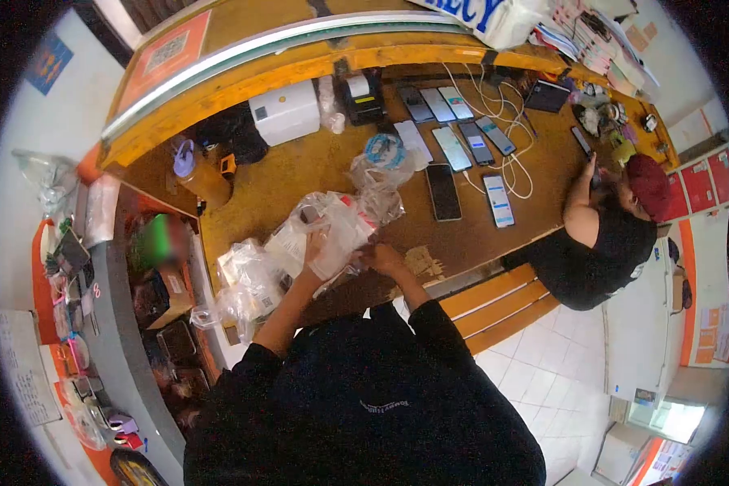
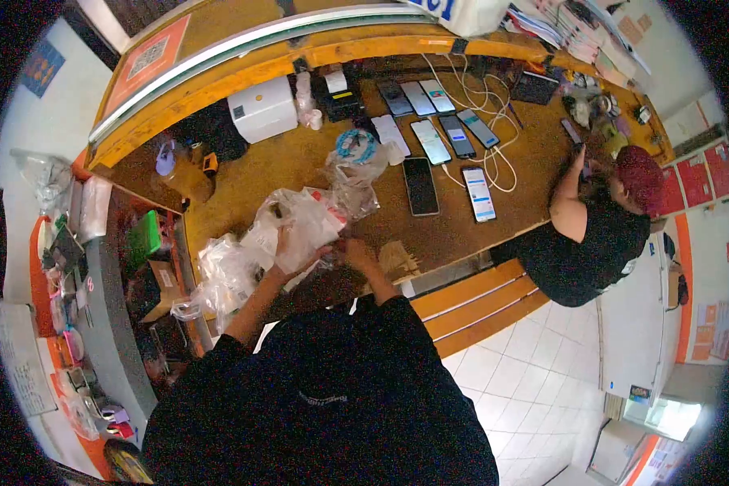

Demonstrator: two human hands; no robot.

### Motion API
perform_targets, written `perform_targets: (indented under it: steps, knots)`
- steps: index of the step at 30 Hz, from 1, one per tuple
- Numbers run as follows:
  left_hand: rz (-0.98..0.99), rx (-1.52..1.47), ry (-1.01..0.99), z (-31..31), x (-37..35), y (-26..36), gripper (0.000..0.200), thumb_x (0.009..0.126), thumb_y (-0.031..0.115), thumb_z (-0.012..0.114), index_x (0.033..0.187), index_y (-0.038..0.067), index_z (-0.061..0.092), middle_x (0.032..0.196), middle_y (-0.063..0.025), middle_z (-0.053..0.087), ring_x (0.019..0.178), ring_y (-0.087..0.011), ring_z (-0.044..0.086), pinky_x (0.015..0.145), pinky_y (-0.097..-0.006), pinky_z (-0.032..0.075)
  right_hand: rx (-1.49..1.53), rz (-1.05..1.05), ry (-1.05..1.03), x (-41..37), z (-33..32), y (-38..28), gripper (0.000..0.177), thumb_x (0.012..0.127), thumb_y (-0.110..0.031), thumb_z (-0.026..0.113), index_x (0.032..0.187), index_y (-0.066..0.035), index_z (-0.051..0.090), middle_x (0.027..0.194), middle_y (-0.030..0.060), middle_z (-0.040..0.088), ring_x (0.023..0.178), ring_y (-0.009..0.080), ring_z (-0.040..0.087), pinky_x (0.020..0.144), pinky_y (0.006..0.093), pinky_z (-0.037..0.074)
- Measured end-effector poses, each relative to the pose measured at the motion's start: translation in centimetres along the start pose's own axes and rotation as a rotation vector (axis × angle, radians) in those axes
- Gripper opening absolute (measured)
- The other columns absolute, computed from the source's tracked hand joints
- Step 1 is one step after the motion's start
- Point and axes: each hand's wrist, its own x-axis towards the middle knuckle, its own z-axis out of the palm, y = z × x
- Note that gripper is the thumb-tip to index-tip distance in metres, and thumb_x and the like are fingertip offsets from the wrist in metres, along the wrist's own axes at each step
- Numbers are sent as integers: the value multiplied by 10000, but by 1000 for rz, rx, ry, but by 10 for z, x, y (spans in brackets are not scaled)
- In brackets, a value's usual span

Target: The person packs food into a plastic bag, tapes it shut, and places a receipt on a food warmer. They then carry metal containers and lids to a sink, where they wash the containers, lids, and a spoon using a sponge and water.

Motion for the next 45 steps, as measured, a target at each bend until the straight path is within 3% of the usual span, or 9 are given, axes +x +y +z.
perform_targets:
  steps: [3, 7, 12, 14, 16, 23, 30, 35, 45]
  knots:
    - [16, -32, -58, -7, -13, -20, 626, 730, 401, 630, 1163, -21, 470, 1211, -273, 436, 1143, -442, 369, 953, -490, 305, -192, 91, 233, -31, -23, -18, 385, 772, -379, 614, 982, -57, 621, 872, 175, 637, 760, 357, 610, 707, 432, 477]
    - [-454, 191, 298, -81, -41, -29, 645, 749, 384, 654, 1153, -73, 445, 1274, -332, 353, 1190, -456, 327, 985, -511, 268, 182, 179, 396, -75, -127, -125, 495, 756, -256, 635, 1197, -86, 490, 974, 201, 601, 851, 388, 579, 743, 438, 461]
    - [-1158, 362, 80, -136, -91, -50, 898, 737, 576, 594, 1326, -28, 288, 1286, -322, 359, 1242, -442, 296, 1015, -494, 265, 44, -71, 294, -36, -140, -185, 544, 750, -149, 613, 1249, -55, 418, 1042, 204, 572, 963, 371, 553, 806, 432, 441]
    - [-1122, 156, 131, -121, -130, -84, 917, 736, 591, 586, 1343, -16, 263, 1289, -326, 353, 1228, -442, 319, 1013, -476, 278, -116, -59, 261, -17, -128, -187, 530, 773, -133, 584, 1260, -32, 401, 1128, 200, 544, 1001, 364, 540, 839, 426, 433]
    - [-1075, -50, 194, -114, -150, -97, 937, 735, 607, 578, 1359, -3, 238, 1293, -331, 347, 1215, -441, 342, 1010, -457, 291, 291, -61, 501, -13, -127, -191, 465, 731, -107, 613, 1172, -25, 492, 1029, 213, 595, 980, 331, 577, 839, 385, 441]
    - [-1077, -448, 233, -58, -176, -120, 1004, 716, 576, 627, 1373, -30, 170, 1328, -304, 326, 1212, -396, 373, 1007, -407, 312, 640, -329, 470, -1, -148, -208, 391, 728, -109, 637, 1090, 5, 545, 1021, 139, 613, 954, 201, 580, 847, 305, 439]
    - [-870, -787, 316, -101, -140, -117, 948, 644, 339, 796, 1304, -61, 244, 1242, -219, 421, 1162, -294, 417, 990, -380, 331, 398, -522, 314, 60, -191, -302, 294, 710, -93, 647, 986, -1, 598, 935, 137, 636, 871, 203, 607, 783, 305, 467]
    - [-909, -101, 337, -108, -129, -104, 939, 687, 433, 725, 1314, -84, 254, 1225, -289, 425, 1138, -431, 413, 1007, -446, 287, 341, -638, 252, 121, -166, -324, 279, 701, -98, 660, 954, 9, 614, 902, 145, 644, 847, 208, 620, 761, 314, 477]
    - [-612, -283, 456, -90, -54, -112, 352, 785, 279, 657, 993, 1, 601, 997, -165, 605, 920, -355, 543, 836, -429, 402, 480, -738, 144, 165, -70, -327, 329, 668, -47, 641, 997, -40, 632, 915, 156, 653, 819, 225, 624, 738, 334, 473]
